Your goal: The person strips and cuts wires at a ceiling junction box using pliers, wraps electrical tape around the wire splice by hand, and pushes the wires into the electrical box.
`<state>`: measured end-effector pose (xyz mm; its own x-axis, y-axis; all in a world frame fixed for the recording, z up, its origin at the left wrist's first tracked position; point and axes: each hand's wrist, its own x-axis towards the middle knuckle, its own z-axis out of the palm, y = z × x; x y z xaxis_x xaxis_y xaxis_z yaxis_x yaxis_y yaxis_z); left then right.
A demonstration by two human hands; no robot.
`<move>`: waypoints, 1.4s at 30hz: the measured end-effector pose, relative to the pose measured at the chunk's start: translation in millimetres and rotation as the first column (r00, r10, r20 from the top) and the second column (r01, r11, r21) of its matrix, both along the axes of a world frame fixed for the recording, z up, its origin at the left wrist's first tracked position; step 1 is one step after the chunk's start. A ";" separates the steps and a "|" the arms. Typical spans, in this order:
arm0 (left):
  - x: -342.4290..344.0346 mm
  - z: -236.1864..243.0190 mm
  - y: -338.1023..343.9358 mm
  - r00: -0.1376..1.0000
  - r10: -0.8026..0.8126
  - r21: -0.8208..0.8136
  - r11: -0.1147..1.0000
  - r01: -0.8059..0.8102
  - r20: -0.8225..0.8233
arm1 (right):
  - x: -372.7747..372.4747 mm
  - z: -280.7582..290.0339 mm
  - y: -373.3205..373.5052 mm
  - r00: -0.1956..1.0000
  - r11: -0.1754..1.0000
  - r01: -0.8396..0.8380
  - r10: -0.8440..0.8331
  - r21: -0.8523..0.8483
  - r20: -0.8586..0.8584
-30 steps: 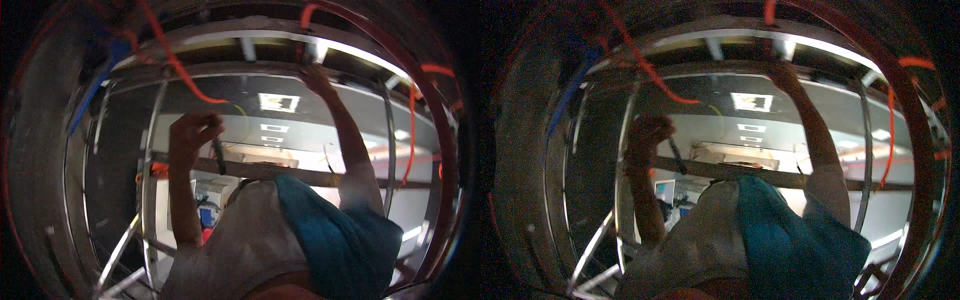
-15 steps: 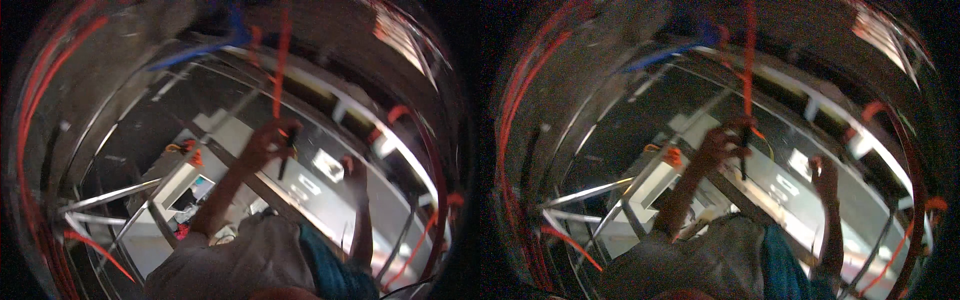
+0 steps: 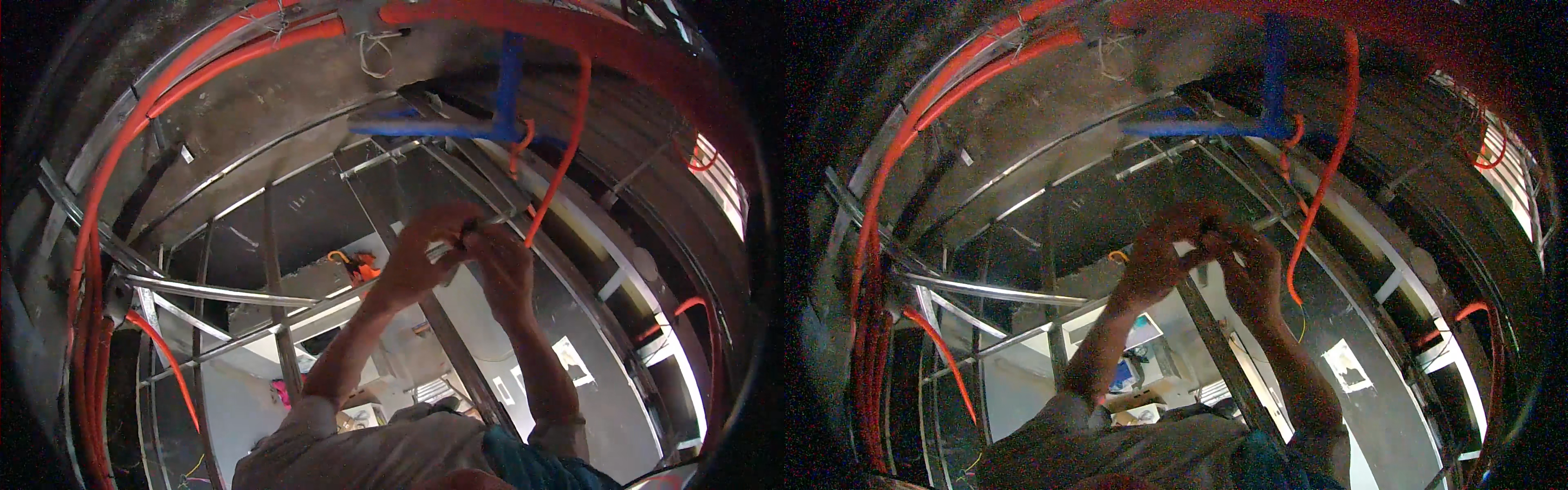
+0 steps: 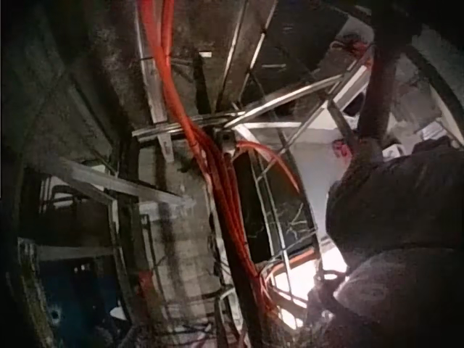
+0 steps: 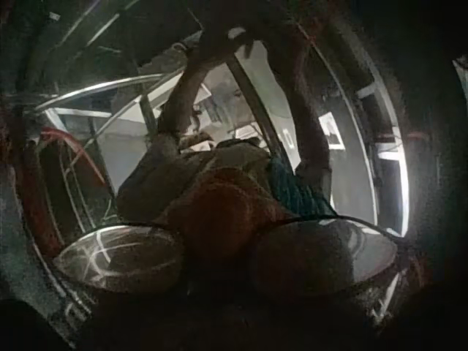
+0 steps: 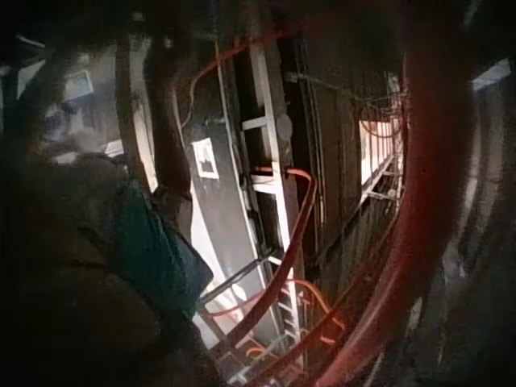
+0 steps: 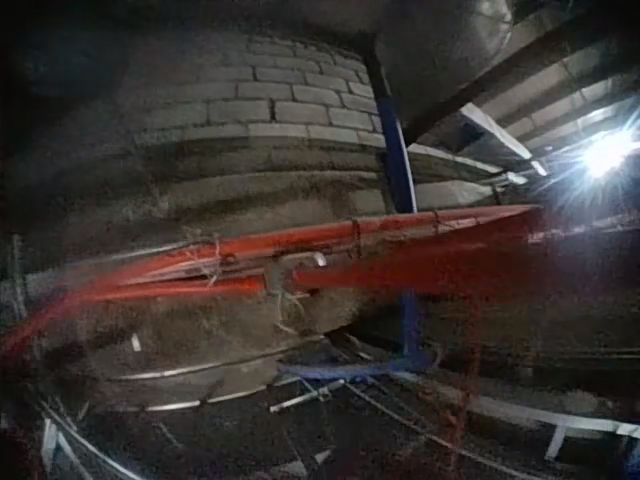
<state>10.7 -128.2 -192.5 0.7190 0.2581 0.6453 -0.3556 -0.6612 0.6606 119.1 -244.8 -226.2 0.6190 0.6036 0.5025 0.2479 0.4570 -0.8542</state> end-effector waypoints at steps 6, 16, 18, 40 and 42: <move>-22.4 58.4 55.7 0.968 0.245 0.227 0.942 -0.249 0.046 | 18.3 61.0 43.2 0.922 0.987 0.049 0.014 -0.153 0.388; -26.5 152.5 110.7 0.799 0.372 0.450 0.677 -0.582 0.473 | 43.3 145.2 116.8 0.701 0.984 0.164 -0.166 0.069 0.693; -22.6 153.9 115.5 0.790 0.317 0.500 0.636 -0.588 0.525 | 47.9 147.5 128.7 0.667 0.961 0.134 -0.268 0.242 0.695; -2.9 159.5 108.7 0.699 0.299 0.579 0.401 -0.710 0.650 | 49.7 174.6 142.2 0.706 0.981 0.184 -0.171 0.055 0.688; -3.2 160.0 108.8 0.698 0.299 0.591 0.377 -0.713 0.651 | 50.2 174.2 142.4 0.482 0.938 0.243 -0.337 0.246 0.809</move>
